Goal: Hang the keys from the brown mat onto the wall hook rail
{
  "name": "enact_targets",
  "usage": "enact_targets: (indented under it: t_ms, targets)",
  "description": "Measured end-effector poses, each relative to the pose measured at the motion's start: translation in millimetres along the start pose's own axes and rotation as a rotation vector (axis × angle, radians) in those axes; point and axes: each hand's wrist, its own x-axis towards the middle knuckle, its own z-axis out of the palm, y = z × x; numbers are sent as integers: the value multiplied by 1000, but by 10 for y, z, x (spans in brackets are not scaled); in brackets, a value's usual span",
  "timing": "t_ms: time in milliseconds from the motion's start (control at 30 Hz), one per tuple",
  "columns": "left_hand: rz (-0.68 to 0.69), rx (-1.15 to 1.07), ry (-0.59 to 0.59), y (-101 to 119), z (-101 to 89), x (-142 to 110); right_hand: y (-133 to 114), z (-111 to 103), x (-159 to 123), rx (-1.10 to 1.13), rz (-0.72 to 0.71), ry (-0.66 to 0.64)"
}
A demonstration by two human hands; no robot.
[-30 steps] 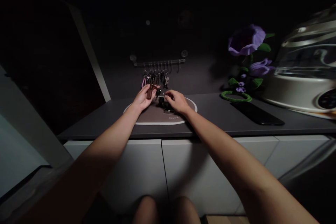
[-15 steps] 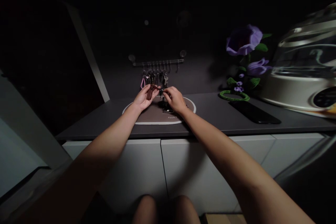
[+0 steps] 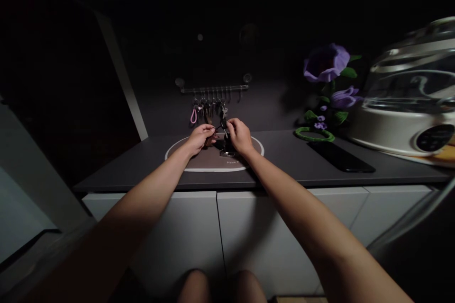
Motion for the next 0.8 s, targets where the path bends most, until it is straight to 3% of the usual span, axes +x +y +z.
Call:
enact_targets:
  t_ms: [167, 400, 567, 800]
  targets:
    - [15, 98, -75, -26, 24, -31, 18, -29, 20, -70, -88, 31]
    - [46, 14, -160, 45, 63, -88, -4, -43, 20, -65, -112, -8]
    - [162, 38, -147, 50, 75, -78, -9, -24, 22, -69, -151, -39]
    - [86, -68, -123, 64, 48, -56, 13, -1, 23, -28, -195, -61]
